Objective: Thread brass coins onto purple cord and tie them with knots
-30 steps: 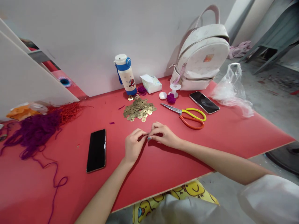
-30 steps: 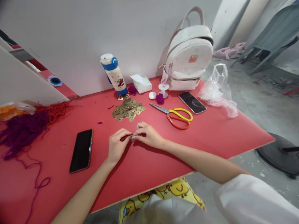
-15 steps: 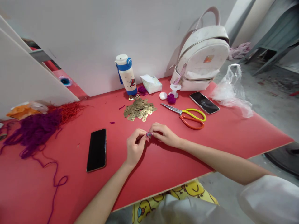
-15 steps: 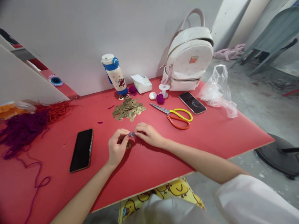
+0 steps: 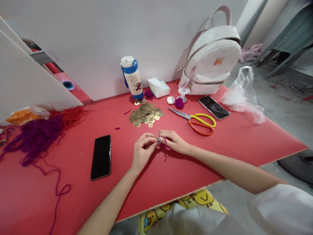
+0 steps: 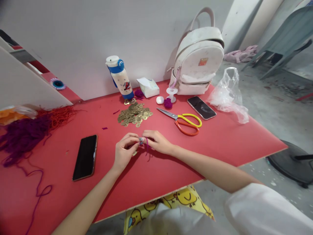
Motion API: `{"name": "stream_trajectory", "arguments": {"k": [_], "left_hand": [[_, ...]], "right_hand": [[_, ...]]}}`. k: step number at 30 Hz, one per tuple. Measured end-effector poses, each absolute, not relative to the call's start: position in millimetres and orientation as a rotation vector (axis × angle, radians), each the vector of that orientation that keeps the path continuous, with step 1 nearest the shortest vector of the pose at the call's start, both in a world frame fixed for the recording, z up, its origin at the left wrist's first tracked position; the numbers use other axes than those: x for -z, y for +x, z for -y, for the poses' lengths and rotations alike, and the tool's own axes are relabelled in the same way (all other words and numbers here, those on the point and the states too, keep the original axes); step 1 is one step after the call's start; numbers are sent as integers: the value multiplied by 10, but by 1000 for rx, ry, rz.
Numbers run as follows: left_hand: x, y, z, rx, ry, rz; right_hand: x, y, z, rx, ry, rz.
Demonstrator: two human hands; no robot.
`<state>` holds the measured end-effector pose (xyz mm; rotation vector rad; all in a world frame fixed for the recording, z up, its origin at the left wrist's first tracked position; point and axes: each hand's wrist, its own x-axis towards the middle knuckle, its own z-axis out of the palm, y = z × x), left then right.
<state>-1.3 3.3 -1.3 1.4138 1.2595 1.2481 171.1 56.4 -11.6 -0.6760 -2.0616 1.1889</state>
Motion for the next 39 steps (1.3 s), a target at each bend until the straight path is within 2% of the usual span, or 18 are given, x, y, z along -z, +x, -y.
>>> {"name": "stream_trajectory", "arguments": {"k": [7, 14, 20, 24, 29, 39], "left_hand": [[20, -27, -16, -1216, 1203, -1141], [27, 35, 9, -1385, 1103, -1278], [65, 2, -57, -1401, 1212, -1518], [96, -19, -63, -1353, 1200, -1533], [115, -15, -57, -1306, 1212, -1545], [98, -1, -39, -1120, 1313, -1476]], "right_hand": [[153, 1700, -569, -1179, -687, 2063], [193, 1693, -467, -771, -592, 2417], [125, 1703, -411, -559, -445, 2429], [119, 1721, -421, -442, -535, 2319], [145, 1727, -443, -595, -565, 2251], [166, 1690, -517, -1211, -826, 1720]]}}
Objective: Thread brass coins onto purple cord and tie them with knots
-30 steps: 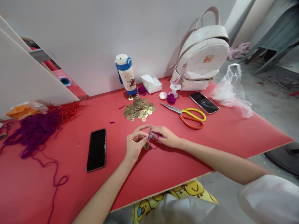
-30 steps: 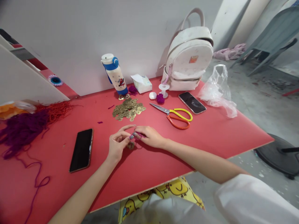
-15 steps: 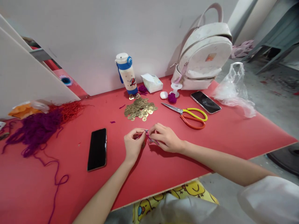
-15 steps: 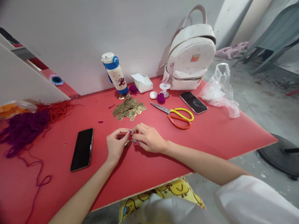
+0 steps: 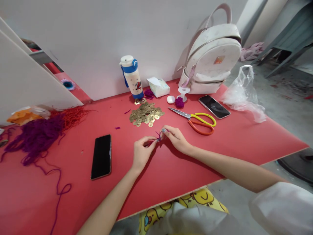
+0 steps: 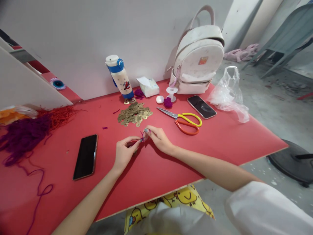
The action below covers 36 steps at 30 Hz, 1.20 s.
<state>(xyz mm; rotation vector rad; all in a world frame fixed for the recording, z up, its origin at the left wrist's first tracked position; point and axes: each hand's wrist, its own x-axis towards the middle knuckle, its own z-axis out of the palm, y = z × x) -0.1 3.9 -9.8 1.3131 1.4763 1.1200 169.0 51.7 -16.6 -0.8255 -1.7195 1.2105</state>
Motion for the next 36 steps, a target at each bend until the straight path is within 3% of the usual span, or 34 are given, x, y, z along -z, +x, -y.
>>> {"name": "stream_trajectory", "arguments": {"k": [10, 15, 23, 36], "left_hand": [[75, 7, -44, -1117, 1296, -1455], [58, 13, -34, -1109, 1273, -1437], [30, 6, -37, -1214, 1302, -1448], [44, -29, -53, -1280, 1384, -1392]], "right_hand": [[163, 1681, -516, -1431, -819, 1524], [138, 1701, -542, -1143, -830, 1697], [146, 1706, -571, -968, -748, 1786], [191, 1738, -627, -941, -782, 1871]]}}
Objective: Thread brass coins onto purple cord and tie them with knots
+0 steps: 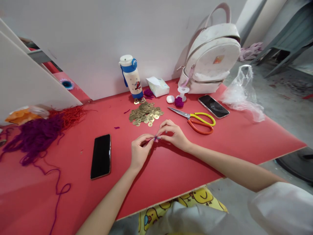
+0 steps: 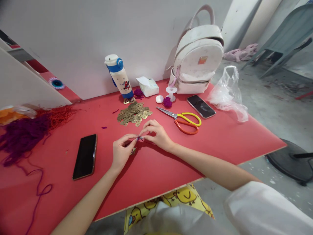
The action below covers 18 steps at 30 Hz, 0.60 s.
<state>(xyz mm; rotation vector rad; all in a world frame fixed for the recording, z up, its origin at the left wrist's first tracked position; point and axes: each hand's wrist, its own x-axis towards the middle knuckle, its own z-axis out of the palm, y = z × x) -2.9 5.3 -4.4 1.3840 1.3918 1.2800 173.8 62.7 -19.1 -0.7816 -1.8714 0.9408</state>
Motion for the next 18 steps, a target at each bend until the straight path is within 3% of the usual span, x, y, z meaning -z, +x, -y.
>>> {"name": "stream_trajectory", "arguments": {"k": [18], "left_hand": [[25, -25, -72, -1226, 1353, -1384]], "right_hand": [[189, 1716, -613, -910, -842, 1874]]}}
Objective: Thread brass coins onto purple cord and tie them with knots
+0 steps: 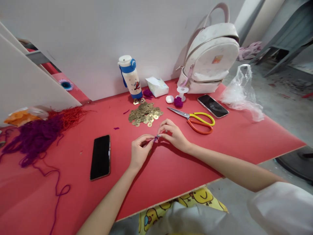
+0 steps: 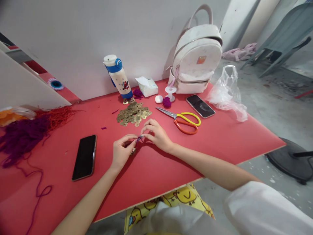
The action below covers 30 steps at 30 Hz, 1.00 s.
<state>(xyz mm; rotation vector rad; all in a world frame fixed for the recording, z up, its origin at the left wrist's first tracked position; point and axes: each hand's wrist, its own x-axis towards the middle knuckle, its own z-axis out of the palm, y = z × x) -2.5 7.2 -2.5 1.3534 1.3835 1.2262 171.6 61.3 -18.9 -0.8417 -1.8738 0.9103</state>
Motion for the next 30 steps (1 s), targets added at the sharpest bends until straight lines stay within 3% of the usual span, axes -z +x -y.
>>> {"name": "stream_trajectory", "arguments": {"k": [13, 24, 30], "left_hand": [[53, -41, -80, -1230, 1310, -1394], [58, -59, -78, -1313, 1291, -1487], [67, -64, -83, -1301, 1241, -1505]], "right_hand": [[185, 1714, -606, -936, -776, 1939], [195, 1699, -611, -1350, -765, 1596], [171, 1696, -607, -1264, -772, 1671]]}}
